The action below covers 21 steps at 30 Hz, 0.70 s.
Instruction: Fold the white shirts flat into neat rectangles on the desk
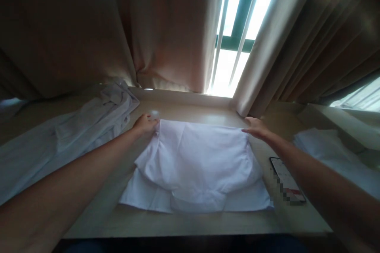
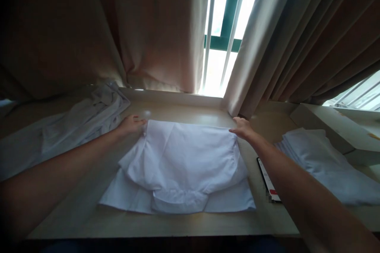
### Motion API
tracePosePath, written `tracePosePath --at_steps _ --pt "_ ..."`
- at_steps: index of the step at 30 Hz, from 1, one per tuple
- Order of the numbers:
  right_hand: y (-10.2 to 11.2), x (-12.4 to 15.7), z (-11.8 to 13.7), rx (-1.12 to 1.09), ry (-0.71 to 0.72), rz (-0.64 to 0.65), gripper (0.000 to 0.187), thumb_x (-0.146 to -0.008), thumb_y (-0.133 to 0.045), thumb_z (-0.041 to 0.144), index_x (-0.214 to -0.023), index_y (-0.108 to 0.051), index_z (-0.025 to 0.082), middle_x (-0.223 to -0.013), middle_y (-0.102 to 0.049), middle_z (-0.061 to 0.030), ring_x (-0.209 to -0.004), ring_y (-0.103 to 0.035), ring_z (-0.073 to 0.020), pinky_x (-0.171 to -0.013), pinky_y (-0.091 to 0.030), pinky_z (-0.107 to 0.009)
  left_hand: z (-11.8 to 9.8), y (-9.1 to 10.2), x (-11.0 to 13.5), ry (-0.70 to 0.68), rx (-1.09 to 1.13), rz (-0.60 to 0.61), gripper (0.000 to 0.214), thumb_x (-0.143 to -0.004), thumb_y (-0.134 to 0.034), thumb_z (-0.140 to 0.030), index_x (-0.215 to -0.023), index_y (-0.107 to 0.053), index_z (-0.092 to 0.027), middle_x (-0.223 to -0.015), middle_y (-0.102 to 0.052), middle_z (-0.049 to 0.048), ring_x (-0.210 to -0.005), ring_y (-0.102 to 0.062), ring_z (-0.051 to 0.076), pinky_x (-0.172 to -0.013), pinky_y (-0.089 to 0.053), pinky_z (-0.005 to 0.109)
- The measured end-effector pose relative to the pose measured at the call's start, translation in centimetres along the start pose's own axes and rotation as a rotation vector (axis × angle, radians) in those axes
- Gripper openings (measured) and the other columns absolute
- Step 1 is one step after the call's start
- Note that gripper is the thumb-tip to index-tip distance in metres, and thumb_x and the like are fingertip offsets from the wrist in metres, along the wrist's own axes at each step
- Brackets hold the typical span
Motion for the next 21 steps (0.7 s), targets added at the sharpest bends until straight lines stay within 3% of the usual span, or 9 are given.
tracePosePath --at_steps 3,6,8,11,13,15,18,21 --pt "-0.7 4.5 1.8 0.030 0.170 -0.224 0.056 -0.081 -0.060 0.035 -0.130 -0.049 0.010 -0.127 -0.055 -0.0170 -0.117 -0.050 -0.0264 -0.100 -0.038 -0.039 0.1 -0.3 2.7 -0.100 -0.142 -0.029 0.056 -0.073 -0.066 -0.044 -0.117 -0.054 -0.013 -0.110 -0.063 0.0141 -0.098 -0.061 0.024 -0.083 -0.046 0.033" --pt "-2.4 11.8 4.0 0.062 0.328 -0.344 0.051 -0.088 -0.051 0.040 -0.133 -0.046 0.014 -0.129 -0.053 -0.0147 -0.121 -0.047 -0.0255 -0.104 -0.034 -0.042 -0.6 -0.4 7.9 -0.342 -0.258 0.014 0.047 -0.082 -0.053 -0.049 -0.117 -0.055 -0.018 -0.117 -0.061 0.0095 -0.108 -0.057 0.022 -0.092 -0.043 0.032" --pt "-4.1 16.6 4.7 0.095 0.349 -0.351 0.048 -0.092 -0.042 0.042 -0.135 -0.044 0.019 -0.137 -0.047 -0.0116 -0.129 -0.039 -0.0245 -0.108 -0.029 -0.043 0.1 -0.2 11.5 -0.455 -0.300 0.045 0.048 -0.085 -0.046 -0.050 -0.122 -0.053 -0.019 -0.125 -0.057 0.0082 -0.115 -0.053 0.022 -0.099 -0.038 0.032" --pt "-6.8 21.9 3.5 0.156 0.201 -0.329 0.053 -0.095 -0.032 0.047 -0.142 -0.035 0.023 -0.148 -0.032 -0.0089 -0.137 -0.025 -0.0268 -0.110 -0.022 -0.049 3.7 0.4 15.2 -0.411 -0.389 0.073 0.062 -0.088 -0.037 -0.054 -0.135 -0.042 -0.014 -0.137 -0.048 0.0122 -0.126 -0.044 0.024 -0.106 -0.032 0.035" --pt "-8.4 23.8 1.7 0.172 0.047 -0.307 0.061 -0.095 -0.026 0.051 -0.146 -0.026 0.019 -0.151 -0.027 -0.0119 -0.139 -0.020 -0.0280 -0.109 -0.021 -0.050 6.1 0.2 16.9 -0.363 -0.482 0.118 0.069 -0.089 -0.032 -0.055 -0.141 -0.034 -0.010 -0.144 -0.040 0.0142 -0.133 -0.035 0.026 -0.110 -0.025 0.039" --pt "-10.1 24.6 0.5 0.191 -0.020 -0.237 0.064 -0.095 -0.021 0.054 -0.148 -0.024 0.018 -0.152 -0.025 -0.0123 -0.140 -0.017 -0.0275 -0.110 -0.018 -0.050 7.6 -0.4 18.6 -0.362 -0.573 0.166 0.069 -0.091 -0.028 -0.053 -0.145 -0.027 -0.011 -0.150 -0.032 0.0117 -0.139 -0.023 0.026 -0.113 -0.015 0.044" --pt "-11.6 24.7 -0.4 0.205 -0.055 -0.136 0.063 -0.094 -0.018 0.056 -0.147 -0.026 0.024 -0.153 -0.022 -0.0077 -0.141 -0.012 -0.0263 -0.111 -0.014 -0.051 8.5 -0.4 20.7 -0.329 -0.641 0.159 0.066 -0.092 -0.025 -0.050 -0.148 -0.022 -0.014 -0.154 -0.023 0.0077 -0.142 -0.014 0.026 -0.114 -0.005 0.048" --pt "-11.4 25.0 -1.0 0.186 -0.074 -0.141 0.062 -0.093 -0.019 0.058 -0.147 -0.026 0.027 -0.153 -0.023 -0.0065 -0.141 -0.014 -0.0281 -0.109 -0.015 -0.055 8.5 0.6 22.6 -0.298 -0.603 0.146 0.066 -0.091 -0.029 -0.050 -0.147 -0.024 -0.014 -0.153 -0.023 0.0089 -0.142 -0.014 0.026 -0.114 -0.004 0.048"
Point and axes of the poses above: each hand's wrist, its own x-axis away from the middle knuckle, its own y-axis out of the back of the hand, z = x × y, the point moved 10 cm from there along -x, towards the middle knuckle
